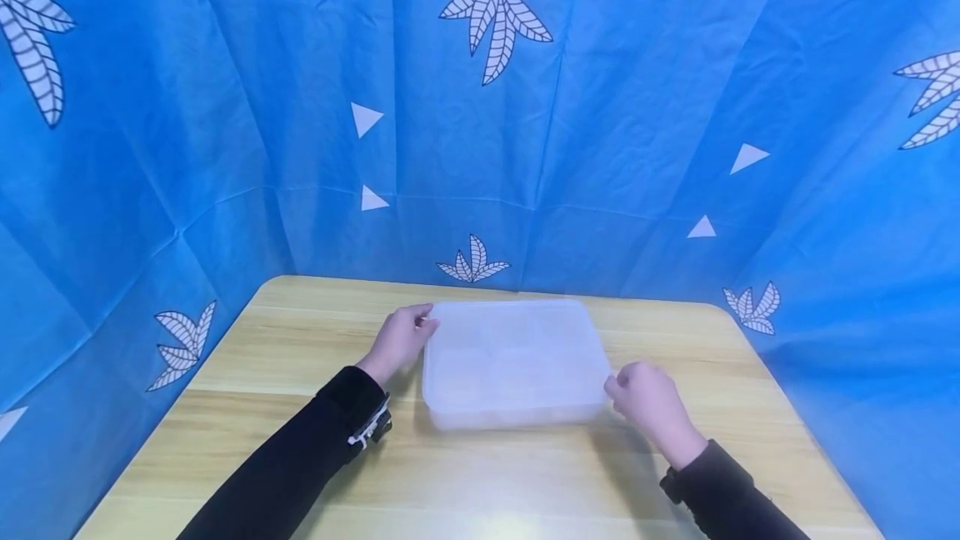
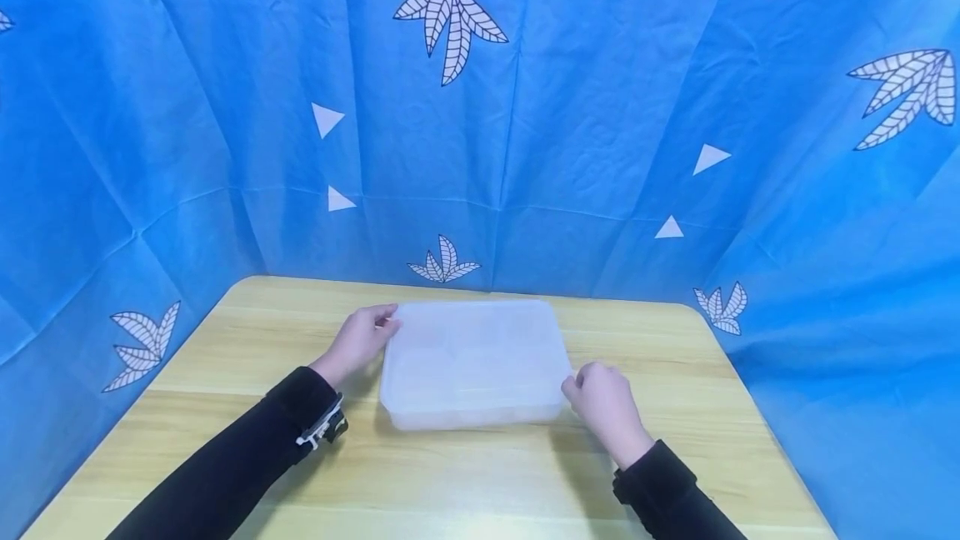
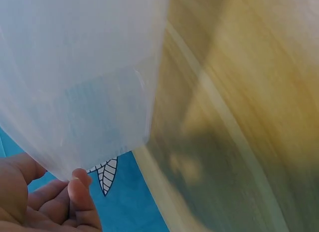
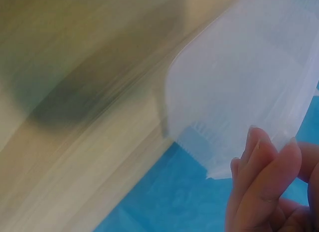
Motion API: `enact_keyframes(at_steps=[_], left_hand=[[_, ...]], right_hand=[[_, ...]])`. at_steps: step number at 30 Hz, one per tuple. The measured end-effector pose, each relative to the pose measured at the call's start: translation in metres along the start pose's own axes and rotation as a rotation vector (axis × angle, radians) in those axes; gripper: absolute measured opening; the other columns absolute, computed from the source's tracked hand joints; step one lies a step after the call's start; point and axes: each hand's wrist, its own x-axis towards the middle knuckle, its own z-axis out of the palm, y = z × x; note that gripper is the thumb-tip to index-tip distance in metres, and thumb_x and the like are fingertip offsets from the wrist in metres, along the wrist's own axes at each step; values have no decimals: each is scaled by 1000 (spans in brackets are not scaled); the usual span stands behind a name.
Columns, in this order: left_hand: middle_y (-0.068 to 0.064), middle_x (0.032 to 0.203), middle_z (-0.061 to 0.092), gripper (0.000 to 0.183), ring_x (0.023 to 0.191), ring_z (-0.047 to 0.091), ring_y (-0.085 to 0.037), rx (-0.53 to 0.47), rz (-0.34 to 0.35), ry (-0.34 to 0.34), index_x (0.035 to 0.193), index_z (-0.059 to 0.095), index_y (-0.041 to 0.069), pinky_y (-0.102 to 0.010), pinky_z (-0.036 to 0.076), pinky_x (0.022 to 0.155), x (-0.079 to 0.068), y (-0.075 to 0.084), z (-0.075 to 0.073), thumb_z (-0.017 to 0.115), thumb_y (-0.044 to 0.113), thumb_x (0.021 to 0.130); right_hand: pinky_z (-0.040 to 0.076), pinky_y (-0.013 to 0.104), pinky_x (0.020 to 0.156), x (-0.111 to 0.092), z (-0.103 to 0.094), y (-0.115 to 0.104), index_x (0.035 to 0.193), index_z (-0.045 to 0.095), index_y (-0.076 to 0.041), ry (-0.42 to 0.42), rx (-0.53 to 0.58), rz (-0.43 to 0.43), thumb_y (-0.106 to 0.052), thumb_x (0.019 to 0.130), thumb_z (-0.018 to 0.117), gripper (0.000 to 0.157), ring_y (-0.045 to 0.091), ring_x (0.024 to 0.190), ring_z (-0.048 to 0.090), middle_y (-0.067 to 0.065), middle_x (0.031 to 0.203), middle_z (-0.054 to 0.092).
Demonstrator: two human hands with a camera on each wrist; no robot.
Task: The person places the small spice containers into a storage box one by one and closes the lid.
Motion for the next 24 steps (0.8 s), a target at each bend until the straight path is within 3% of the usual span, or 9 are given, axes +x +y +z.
enact_keyframes(at_steps=[6,19,24], left_hand=[[-22,137,57,49,117,60,-34,7,-5,-10,144,47,-5,-44,53,95,5,0,0,56,19,103],[-23,138,57,48,120,59,-37,-17,-41,1,144,48,-3,-46,51,98,5,-2,2,56,21,103],[-23,138,56,47,121,58,-37,-31,-36,8,144,48,-3,-47,50,99,7,-3,4,56,20,103]], right_hand=[[40,31,55,-6,2,-3,54,40,-14,-13,2,22,-17,94,55,42,16,49,50,-2,54,56],[38,30,52,-8,5,-3,55,44,-12,8,-10,17,-18,93,57,41,16,47,46,-2,53,53],[35,29,50,-11,5,-5,55,41,-14,6,-18,19,-19,93,57,42,14,45,37,-3,50,43]])
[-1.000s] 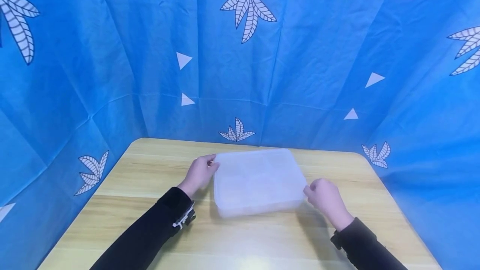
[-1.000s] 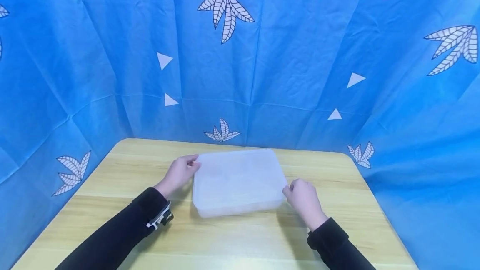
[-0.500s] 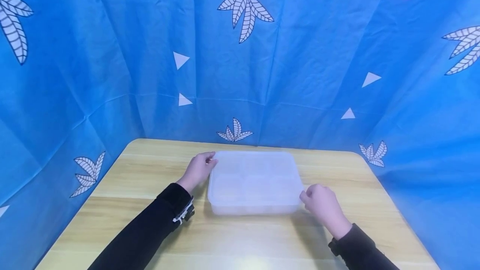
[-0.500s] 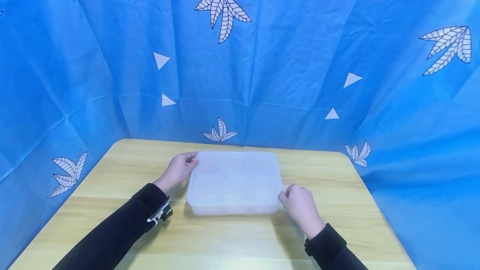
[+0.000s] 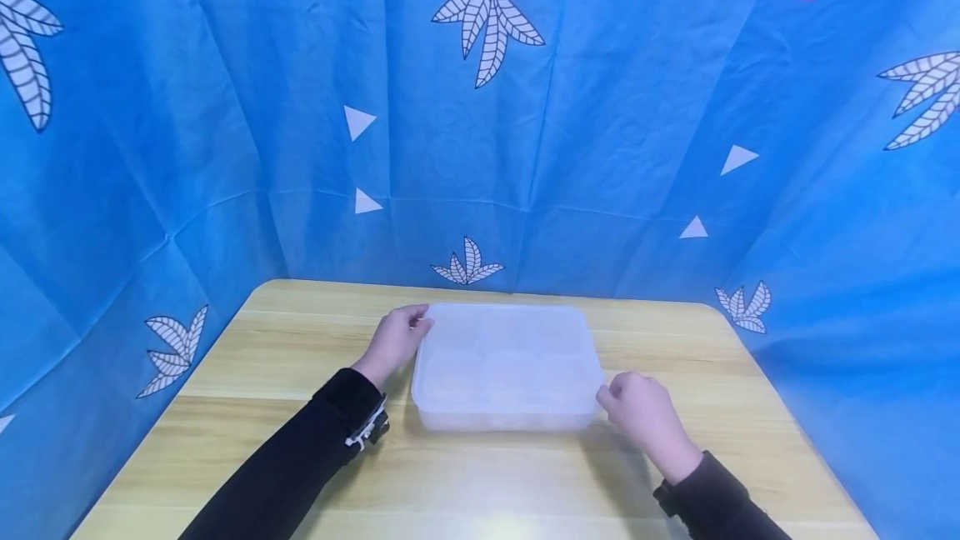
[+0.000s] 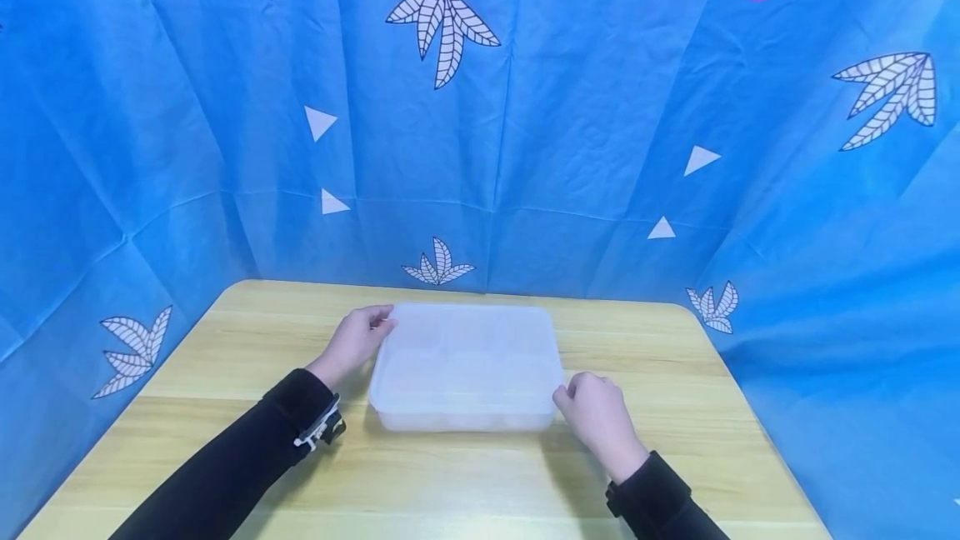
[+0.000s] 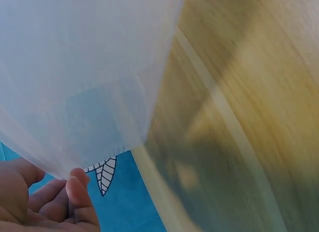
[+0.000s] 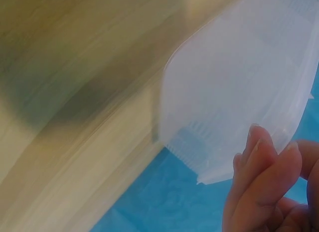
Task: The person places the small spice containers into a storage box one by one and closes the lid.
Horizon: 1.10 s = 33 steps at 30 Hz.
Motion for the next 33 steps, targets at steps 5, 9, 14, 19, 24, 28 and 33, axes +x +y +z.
enact_keyframes(at_steps=[5,9,14,19,24,28,33], left_hand=[[-24,138,57,47,122,58,-37,0,-4,4,144,49,-4,-47,50,99,0,-2,-1,56,19,104],[-24,138,56,47,122,57,-37,-1,5,3,144,48,-4,-47,50,99,-1,-3,-2,55,19,104],[-22,142,53,51,123,56,-37,23,-9,-3,146,45,-2,-49,49,100,-11,-1,-3,53,27,105],[-23,128,62,52,113,62,-39,205,62,106,140,50,-7,-52,50,97,-47,7,-3,56,29,102],[-18,105,71,40,95,67,-34,401,182,248,123,64,-8,-48,56,81,-84,14,4,62,22,97],[-16,95,73,27,83,69,-31,461,278,298,109,70,-7,-44,57,72,-99,15,11,65,15,94],[-15,85,72,19,77,68,-31,492,326,340,100,73,-5,-44,57,70,-102,12,15,67,10,91]], right_hand=[[32,29,50,-1,0,-1,54,39,-15,-1,-18,-13,-20,93,57,43,12,45,33,-4,49,37],[32,29,50,0,-1,-1,55,39,-15,-16,-29,-22,-20,93,57,42,12,45,33,-4,50,37],[41,34,54,2,-3,-2,67,56,-7,-32,-55,-29,-24,97,57,34,14,50,41,-2,56,48],[51,38,61,2,8,-3,123,58,13,39,-55,-41,-26,100,56,45,14,55,52,1,64,59],[55,46,66,0,21,-1,129,55,14,136,-74,-76,-21,101,52,45,28,66,64,14,76,66],[55,57,81,-1,25,0,125,58,14,182,-100,-100,-15,100,51,39,45,92,68,31,105,68],[54,57,84,0,25,0,125,60,13,159,-110,-98,-13,100,48,38,46,98,67,32,113,66]])
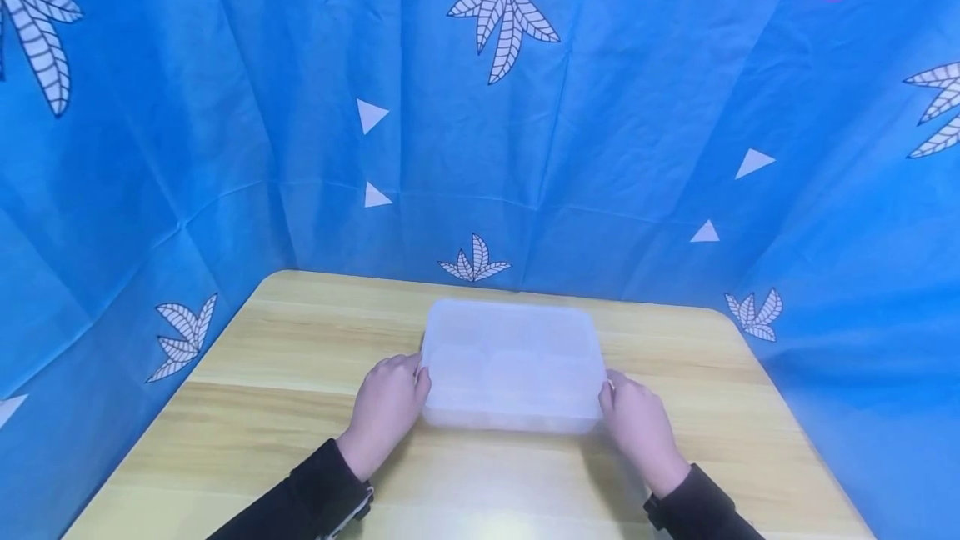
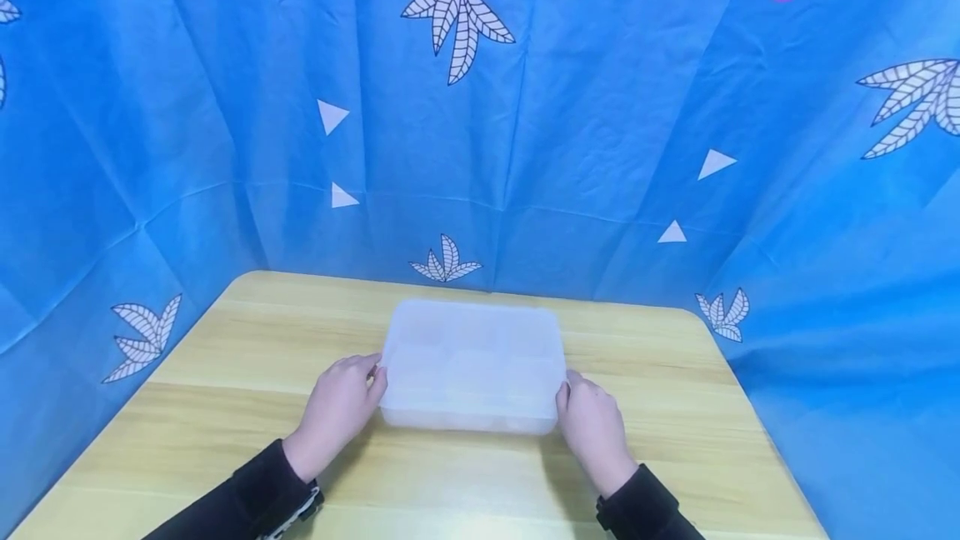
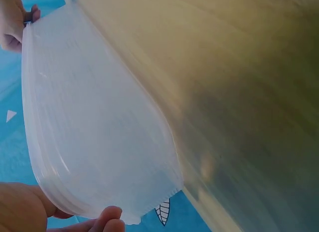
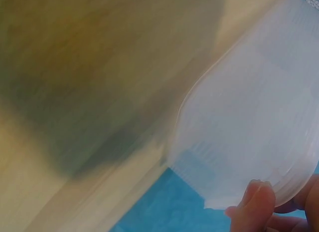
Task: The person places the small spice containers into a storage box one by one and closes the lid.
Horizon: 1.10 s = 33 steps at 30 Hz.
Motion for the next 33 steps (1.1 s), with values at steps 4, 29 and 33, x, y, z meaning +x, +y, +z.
enact_keyframes(at_steps=[4,29,33], left_hand=[[-13,81,71,18,75,68,-29,-3,2,3,99,74,-4,-43,56,69,0,-2,2,68,10,90],[-18,106,72,29,98,68,-36,-99,-85,-59,112,71,-4,-49,55,86,1,-11,3,56,19,101],[-20,119,68,38,111,62,-40,-51,-75,-107,122,67,-3,-56,49,94,-2,-21,-9,54,28,103]], right_hand=[[55,55,80,0,-1,-1,123,62,12,14,-3,-24,-11,99,49,35,43,91,69,31,111,68],[54,56,85,6,-6,12,126,61,9,-44,30,-19,-17,103,48,38,39,91,69,27,108,69],[55,54,80,7,-18,18,124,63,8,-49,10,-55,-20,102,52,37,36,86,68,20,97,71]])
